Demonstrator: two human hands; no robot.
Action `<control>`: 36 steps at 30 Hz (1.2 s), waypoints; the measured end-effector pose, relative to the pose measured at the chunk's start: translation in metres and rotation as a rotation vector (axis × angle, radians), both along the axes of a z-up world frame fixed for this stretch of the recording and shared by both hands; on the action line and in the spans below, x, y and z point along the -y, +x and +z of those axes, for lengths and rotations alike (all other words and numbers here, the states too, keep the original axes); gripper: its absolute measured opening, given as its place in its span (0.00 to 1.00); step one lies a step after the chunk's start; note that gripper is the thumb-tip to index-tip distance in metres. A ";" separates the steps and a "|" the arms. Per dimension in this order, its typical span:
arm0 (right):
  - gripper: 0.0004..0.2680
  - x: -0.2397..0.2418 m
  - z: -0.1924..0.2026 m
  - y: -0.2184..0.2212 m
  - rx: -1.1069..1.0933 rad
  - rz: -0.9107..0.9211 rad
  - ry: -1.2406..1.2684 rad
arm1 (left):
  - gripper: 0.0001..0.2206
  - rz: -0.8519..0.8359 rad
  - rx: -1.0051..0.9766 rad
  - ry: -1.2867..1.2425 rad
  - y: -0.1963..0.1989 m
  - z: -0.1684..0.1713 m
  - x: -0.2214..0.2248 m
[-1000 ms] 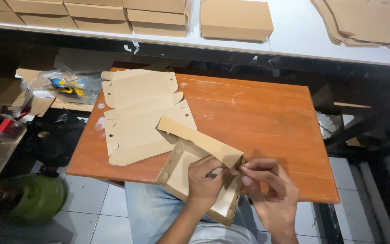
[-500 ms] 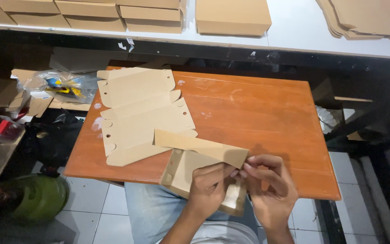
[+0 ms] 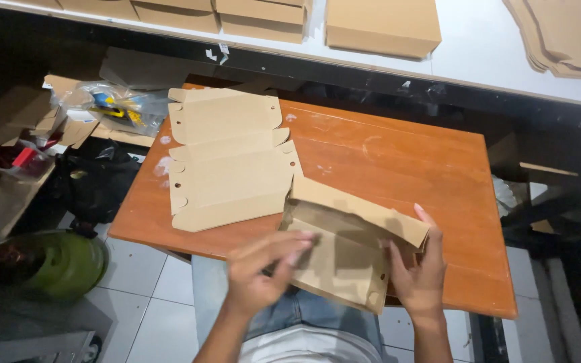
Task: Folding flat cardboard templates into boxes and stacking them on a table.
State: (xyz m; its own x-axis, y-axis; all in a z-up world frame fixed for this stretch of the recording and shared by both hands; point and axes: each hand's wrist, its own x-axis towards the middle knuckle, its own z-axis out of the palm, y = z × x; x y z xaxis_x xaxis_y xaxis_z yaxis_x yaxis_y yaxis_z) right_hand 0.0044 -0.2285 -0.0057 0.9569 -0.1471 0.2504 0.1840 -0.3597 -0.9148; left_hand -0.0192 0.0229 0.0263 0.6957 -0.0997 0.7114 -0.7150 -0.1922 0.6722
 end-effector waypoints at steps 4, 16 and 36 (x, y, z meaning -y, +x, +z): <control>0.24 0.013 -0.015 0.005 -0.138 -0.077 -0.139 | 0.25 0.224 -0.183 0.002 0.022 -0.022 -0.034; 0.23 0.044 -0.033 0.015 0.093 0.338 -0.336 | 0.26 -0.223 -0.492 0.358 0.060 -0.035 -0.062; 0.26 0.023 -0.058 0.017 -0.114 0.201 0.073 | 0.41 -0.247 -0.663 0.330 0.009 -0.050 -0.061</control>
State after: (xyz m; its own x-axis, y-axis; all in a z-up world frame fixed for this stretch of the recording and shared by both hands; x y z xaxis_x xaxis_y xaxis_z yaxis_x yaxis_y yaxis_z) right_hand 0.0216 -0.2516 -0.0635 0.9902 0.0357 0.1347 0.1393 -0.2583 -0.9560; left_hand -0.0107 0.0834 -0.0241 0.8955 -0.4408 0.0618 -0.2321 -0.3440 0.9098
